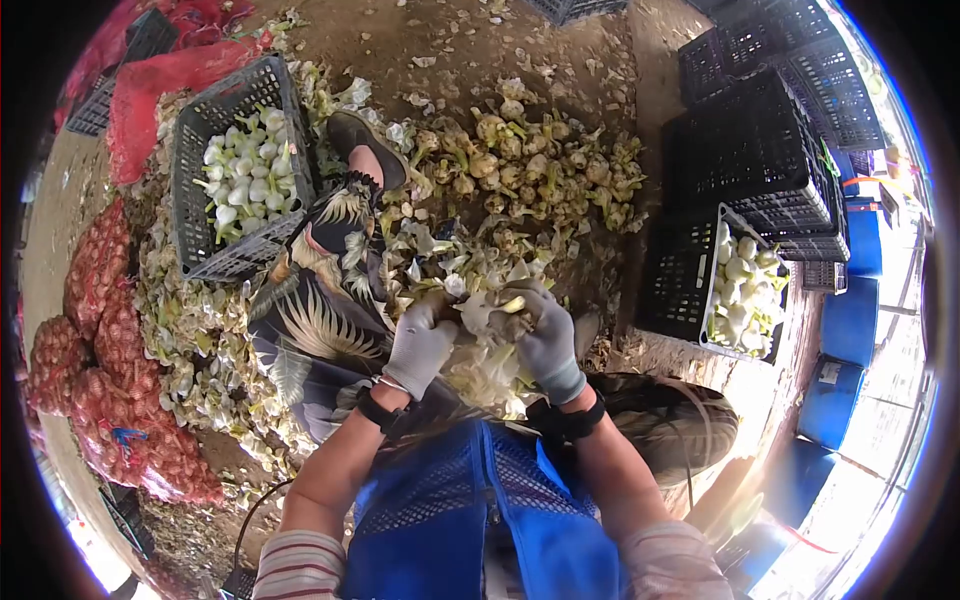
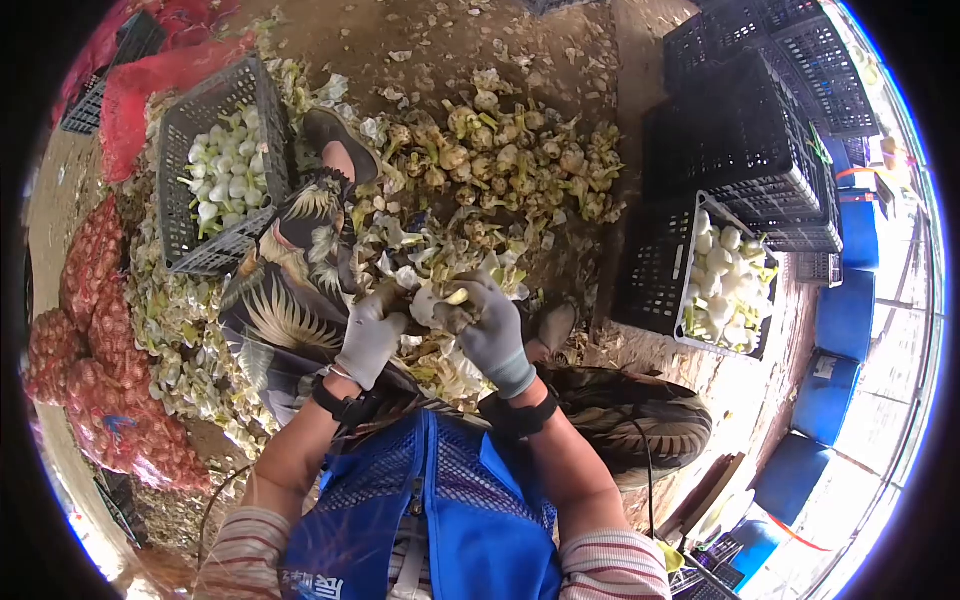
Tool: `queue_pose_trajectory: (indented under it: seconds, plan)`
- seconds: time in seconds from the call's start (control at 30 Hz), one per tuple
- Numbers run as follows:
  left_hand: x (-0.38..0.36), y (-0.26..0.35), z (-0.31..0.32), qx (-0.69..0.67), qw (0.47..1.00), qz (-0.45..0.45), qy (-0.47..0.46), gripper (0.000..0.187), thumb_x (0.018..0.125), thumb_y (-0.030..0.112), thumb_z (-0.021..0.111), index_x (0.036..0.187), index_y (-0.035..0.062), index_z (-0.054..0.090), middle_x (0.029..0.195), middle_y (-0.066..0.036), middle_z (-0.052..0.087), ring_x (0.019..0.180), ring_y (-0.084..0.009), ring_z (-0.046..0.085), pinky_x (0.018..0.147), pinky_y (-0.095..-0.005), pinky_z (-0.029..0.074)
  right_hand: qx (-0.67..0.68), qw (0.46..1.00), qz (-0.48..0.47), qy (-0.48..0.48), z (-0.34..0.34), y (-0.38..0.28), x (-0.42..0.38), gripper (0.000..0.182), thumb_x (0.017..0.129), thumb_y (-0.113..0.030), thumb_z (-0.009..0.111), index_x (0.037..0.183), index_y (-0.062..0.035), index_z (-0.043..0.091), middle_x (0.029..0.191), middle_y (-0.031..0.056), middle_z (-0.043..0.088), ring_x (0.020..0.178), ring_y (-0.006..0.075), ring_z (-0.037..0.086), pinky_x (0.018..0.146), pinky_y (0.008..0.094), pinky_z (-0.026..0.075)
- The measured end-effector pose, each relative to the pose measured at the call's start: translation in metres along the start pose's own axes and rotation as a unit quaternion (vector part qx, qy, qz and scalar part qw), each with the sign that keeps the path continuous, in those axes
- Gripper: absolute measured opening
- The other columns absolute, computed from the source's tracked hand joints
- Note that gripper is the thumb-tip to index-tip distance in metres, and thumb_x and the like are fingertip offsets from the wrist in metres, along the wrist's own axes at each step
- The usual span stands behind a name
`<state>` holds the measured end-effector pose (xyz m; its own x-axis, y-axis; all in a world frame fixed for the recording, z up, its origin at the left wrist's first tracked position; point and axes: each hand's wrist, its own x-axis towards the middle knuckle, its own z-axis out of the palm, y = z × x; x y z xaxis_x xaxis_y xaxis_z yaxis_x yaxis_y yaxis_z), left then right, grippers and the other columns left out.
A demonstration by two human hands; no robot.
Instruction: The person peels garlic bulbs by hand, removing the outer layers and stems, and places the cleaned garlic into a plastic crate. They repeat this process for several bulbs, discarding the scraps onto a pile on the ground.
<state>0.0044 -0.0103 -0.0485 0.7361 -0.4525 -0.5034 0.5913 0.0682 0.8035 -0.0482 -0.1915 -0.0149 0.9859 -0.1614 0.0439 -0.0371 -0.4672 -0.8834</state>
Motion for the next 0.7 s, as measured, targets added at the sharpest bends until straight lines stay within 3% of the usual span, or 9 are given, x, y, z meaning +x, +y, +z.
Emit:
queue_pose_trajectory:
  seconds: [0.07, 0.13, 0.2, 0.27, 0.33, 0.4, 0.47, 0.6, 0.7]
  plan:
    - [0.0, -0.002, -0.008, 0.046, 0.999, 0.011, -0.013, 0.034, 0.085, -0.007, 0.05, 0.117, -0.0052, 0.06, 0.102, -0.008, 0.069, 0.09, -0.0134, 0.066, 0.08, -0.0277, 0.053, 0.017, 1.0, 0.023, 0.008, -0.002, 0.01, 0.0, 0.031, 0.077, -0.007, 0.072, 0.105, 0.0037, 0.064, 0.106, 0.016, 0.064, 0.098, 0.031, 0.064, 0.087, 0.0319, 0.049]
    - [-0.01, 0.02, -0.003, 0.211, 0.965, 0.154, -0.008, 0.033, 0.085, -0.006, 0.053, 0.117, -0.0034, 0.061, 0.102, -0.006, 0.069, 0.089, -0.0135, 0.065, 0.081, -0.0288, 0.053, 0.05, 0.998, 0.024, 0.01, -0.002, 0.013, -0.001, 0.028, 0.078, -0.006, 0.072, 0.105, 0.0018, 0.066, 0.101, 0.0138, 0.066, 0.097, 0.0266, 0.065, 0.089, 0.0316, 0.048]
    - [-0.005, 0.018, -0.008, 0.218, 0.959, 0.179, -0.017, 0.027, 0.087, 0.0, 0.059, 0.114, -0.001, 0.062, 0.1, -0.006, 0.069, 0.085, -0.0146, 0.065, 0.078, -0.0296, 0.052, 0.148, 0.978, 0.145, -0.004, -0.001, 0.017, -0.004, 0.026, 0.08, -0.005, 0.07, 0.105, 0.0021, 0.066, 0.097, 0.0094, 0.07, 0.093, 0.0189, 0.066, 0.087, 0.03, 0.049]
    - [0.006, 0.016, -0.017, 0.385, 0.868, 0.311, -0.039, 0.019, 0.089, 0.011, 0.065, 0.104, -0.0004, 0.064, 0.09, -0.011, 0.067, 0.079, -0.0212, 0.065, 0.072, -0.0316, 0.051, 0.186, 0.97, 0.153, 0.006, 0.0, 0.019, -0.003, 0.022, 0.083, -0.005, 0.069, 0.104, 0.0029, 0.067, 0.096, 0.0075, 0.071, 0.091, 0.0158, 0.065, 0.085, 0.0298, 0.05]
    - [-0.002, 0.023, -0.011, 0.401, 0.862, 0.307, -0.036, 0.018, 0.09, 0.015, 0.065, 0.099, -0.0003, 0.064, 0.085, -0.014, 0.064, 0.076, -0.026, 0.063, 0.069, -0.0335, 0.05, 0.223, 0.961, 0.163, 0.019, 0.002, 0.018, -0.003, 0.019, 0.086, -0.004, 0.067, 0.104, 0.0036, 0.067, 0.096, 0.0055, 0.072, 0.089, 0.0127, 0.065, 0.084, 0.0295, 0.051]
    - [-0.011, 0.029, -0.003, 0.414, 0.857, 0.303, -0.037, 0.019, 0.092, 0.019, 0.066, 0.094, -0.0001, 0.064, 0.08, -0.016, 0.062, 0.072, -0.0307, 0.062, 0.067, -0.0353, 0.049, 0.352, 0.893, 0.251, 0.124, 0.005, 0.015, -0.002, 0.018, 0.091, -0.012, 0.071, 0.104, 0.0003, 0.07, 0.094, 0.0002, 0.069, 0.083, 0.0081, 0.061, 0.077, 0.0237, 0.049]
    - [-0.025, 0.025, -0.001, 0.468, 0.845, 0.223, -0.131, 0.018, 0.089, 0.019, 0.067, 0.094, 0.0025, 0.062, 0.083, -0.018, 0.063, 0.077, -0.0386, 0.063, 0.067, -0.0408, 0.052, 0.353, 0.887, 0.253, 0.16, 0.005, 0.042, -0.003, 0.019, 0.092, -0.015, 0.07, 0.106, -0.0013, 0.07, 0.094, 0.0015, 0.07, 0.081, 0.0112, 0.064, 0.075, 0.0267, 0.052]
    - [-0.021, -0.003, -0.012, 0.509, 0.808, 0.276, -0.109, 0.03, 0.093, 0.033, 0.063, 0.095, 0.0031, 0.06, 0.082, -0.019, 0.062, 0.077, -0.0382, 0.063, 0.071, -0.045, 0.052, 0.449, 0.797, 0.339, 0.217, -0.002, 0.052, -0.001, 0.019, 0.09, -0.014, 0.073, 0.105, -0.003, 0.07, 0.096, 0.0007, 0.069, 0.08, 0.0106, 0.063, 0.071, 0.0263, 0.052]
    - [-0.009, 0.002, -0.001, 0.428, 0.874, 0.221, -0.055, 0.039, 0.093, 0.04, 0.063, 0.101, 0.0016, 0.064, 0.082, -0.017, 0.065, 0.076, -0.0358, 0.065, 0.068, -0.0419, 0.052, 0.443, 0.806, 0.334, 0.207, 0.007, 0.055, -0.007, 0.019, 0.089, -0.013, 0.073, 0.105, -0.0026, 0.07, 0.094, 0.0005, 0.069, 0.079, 0.0102, 0.062, 0.073, 0.0263, 0.052]
